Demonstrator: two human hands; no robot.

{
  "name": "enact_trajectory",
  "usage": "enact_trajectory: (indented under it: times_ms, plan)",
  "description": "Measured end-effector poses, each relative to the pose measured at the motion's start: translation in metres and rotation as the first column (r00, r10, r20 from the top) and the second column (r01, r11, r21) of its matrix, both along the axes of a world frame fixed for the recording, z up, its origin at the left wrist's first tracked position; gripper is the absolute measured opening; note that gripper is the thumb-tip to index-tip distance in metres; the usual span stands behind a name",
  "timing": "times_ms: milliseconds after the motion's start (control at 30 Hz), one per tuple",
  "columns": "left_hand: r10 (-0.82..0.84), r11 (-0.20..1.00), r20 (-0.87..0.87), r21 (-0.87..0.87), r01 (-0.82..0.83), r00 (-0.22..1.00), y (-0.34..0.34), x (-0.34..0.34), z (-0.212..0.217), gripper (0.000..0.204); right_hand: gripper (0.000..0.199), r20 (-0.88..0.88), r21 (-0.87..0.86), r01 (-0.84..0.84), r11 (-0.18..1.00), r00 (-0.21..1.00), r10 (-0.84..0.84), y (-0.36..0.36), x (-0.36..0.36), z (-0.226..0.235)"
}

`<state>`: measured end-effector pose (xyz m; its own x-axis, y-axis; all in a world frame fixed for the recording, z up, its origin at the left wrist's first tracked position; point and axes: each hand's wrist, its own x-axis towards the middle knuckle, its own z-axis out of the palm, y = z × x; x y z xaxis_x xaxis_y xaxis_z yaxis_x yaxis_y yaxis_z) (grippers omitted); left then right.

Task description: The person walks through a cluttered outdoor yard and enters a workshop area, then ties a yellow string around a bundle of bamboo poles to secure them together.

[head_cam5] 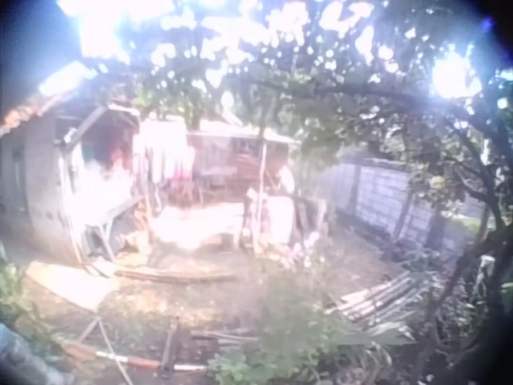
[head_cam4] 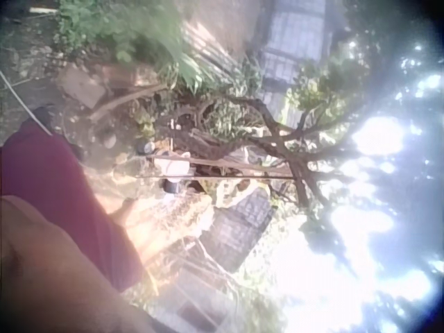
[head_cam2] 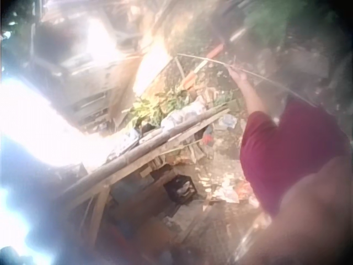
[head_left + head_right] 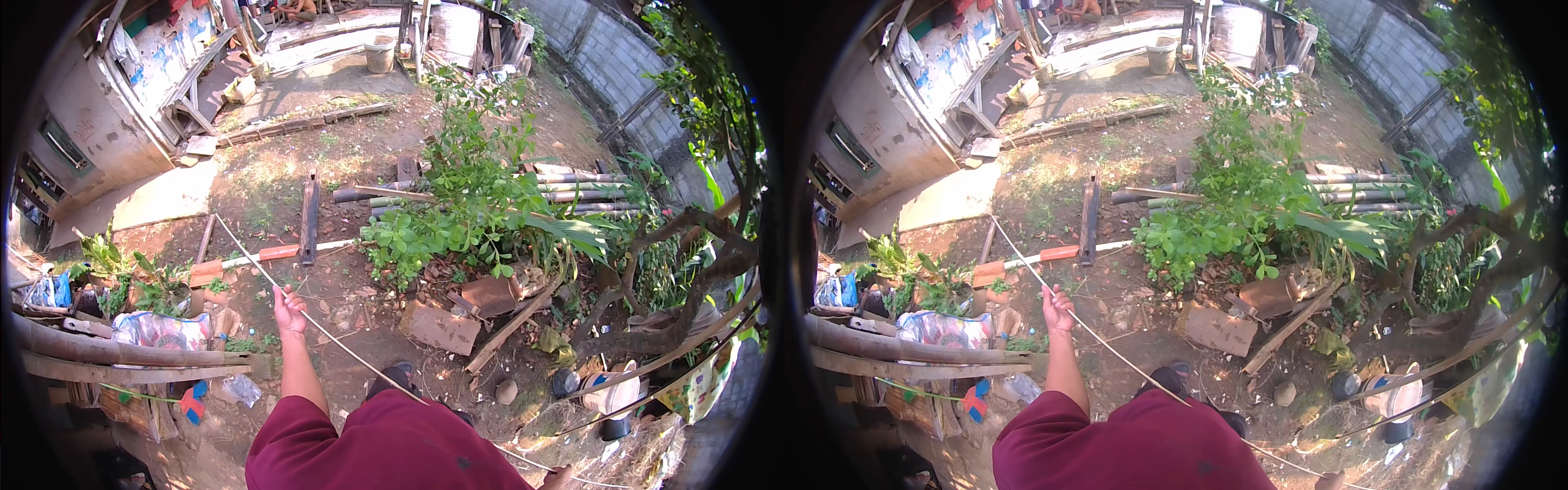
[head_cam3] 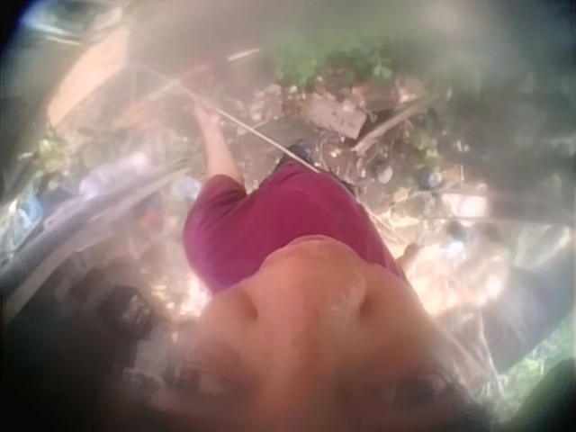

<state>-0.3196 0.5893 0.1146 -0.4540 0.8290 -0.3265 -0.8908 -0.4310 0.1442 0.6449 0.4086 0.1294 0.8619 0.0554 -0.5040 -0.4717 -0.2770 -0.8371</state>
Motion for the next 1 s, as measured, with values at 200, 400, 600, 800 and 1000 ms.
enact_trajectory:
  times_ms: [200, 400, 600, 800, 1000]
  plan:
    - [0.032, 0.964, -0.093, -0.262, -0.055, 0.995, 0.000, -0.009, -0.017, 0.037, 0.039, 0.049, -0.040, 0.037, 0.999, 0.998, -0.035, 0.011, -0.017, 0.010]
    - [-0.056, 0.826, -0.168, -0.562, -0.049, 0.984, 0.004, 0.009, -0.055, 0.033, 0.044, 0.102, 0.165, 0.088, 0.982, 0.989, -0.106, 0.017, -0.016, 0.038]
    - [-0.021, 0.737, -0.122, -0.672, -0.067, 0.992, 0.000, 0.038, -0.078, 0.026, 0.025, 0.201, 0.292, 0.087, 0.953, 0.968, -0.150, 0.049, -0.078, 0.104]
    - [-0.099, 0.666, 0.023, -0.742, 0.084, 0.995, -0.015, 0.083, -0.094, 0.028, 0.029, 0.092, 0.322, 0.113, 0.940, 0.984, -0.150, 0.046, -0.061, 0.116]
    - [-0.116, 0.473, 0.042, -0.876, 0.092, 0.992, -0.041, 0.109, -0.132, 0.034, 0.022, 0.166, 0.425, -0.030, 0.905, 0.985, -0.046, 0.044, -0.035, 0.128]
